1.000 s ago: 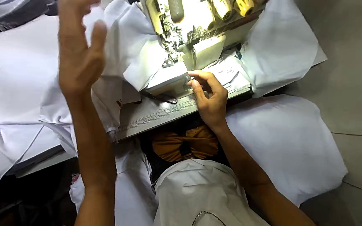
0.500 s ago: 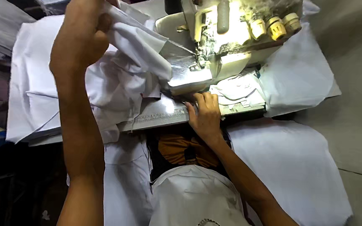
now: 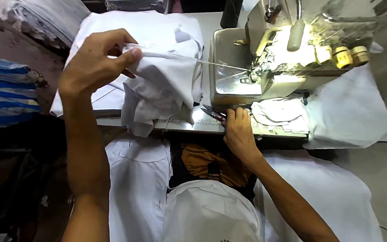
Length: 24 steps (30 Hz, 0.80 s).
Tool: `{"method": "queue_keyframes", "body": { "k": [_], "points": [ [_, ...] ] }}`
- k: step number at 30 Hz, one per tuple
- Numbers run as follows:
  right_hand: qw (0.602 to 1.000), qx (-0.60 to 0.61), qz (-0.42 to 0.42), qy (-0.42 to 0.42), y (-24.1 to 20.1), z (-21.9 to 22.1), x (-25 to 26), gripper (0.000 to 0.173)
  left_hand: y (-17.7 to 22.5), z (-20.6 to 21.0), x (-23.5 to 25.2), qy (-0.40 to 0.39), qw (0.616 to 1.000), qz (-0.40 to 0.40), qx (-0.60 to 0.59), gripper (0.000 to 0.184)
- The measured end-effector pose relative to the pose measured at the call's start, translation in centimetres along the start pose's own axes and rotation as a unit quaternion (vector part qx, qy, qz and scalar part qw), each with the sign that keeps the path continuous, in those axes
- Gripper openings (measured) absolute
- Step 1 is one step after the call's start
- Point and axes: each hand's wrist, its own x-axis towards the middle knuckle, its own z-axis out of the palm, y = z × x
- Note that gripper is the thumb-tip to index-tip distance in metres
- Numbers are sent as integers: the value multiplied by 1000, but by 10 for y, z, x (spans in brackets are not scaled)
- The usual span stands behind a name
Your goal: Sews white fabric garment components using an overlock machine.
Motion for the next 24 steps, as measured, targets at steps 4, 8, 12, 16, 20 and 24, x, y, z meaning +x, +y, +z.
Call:
{"method": "queue_keyframes", "body": {
  "k": [4, 8, 12, 16, 20, 24],
  "points": [
    [997, 58, 6, -50, 11, -29, -12, 22, -5, 4, -4, 12, 999, 18, -46, 31],
    [918, 352, 26, -182, 34, -70, -24, 38, -10, 4, -7, 40, 993, 35, -103, 25],
    [676, 690, 106, -235, 29, -89, -15, 38, -13, 9, -8, 77, 989, 77, -104, 18],
    [636, 735, 115, -205, 14, -89, 12, 41, -19, 8, -6, 134, 983, 115, -54, 25],
    [593, 775, 118, -184, 3, -80, 40, 44, -16, 6, -8, 142, 983, 113, -39, 23],
    [561, 794, 178, -153, -6, -82, 52, 45, -16, 5, -9, 144, 982, 117, -21, 19]
  ]
}}
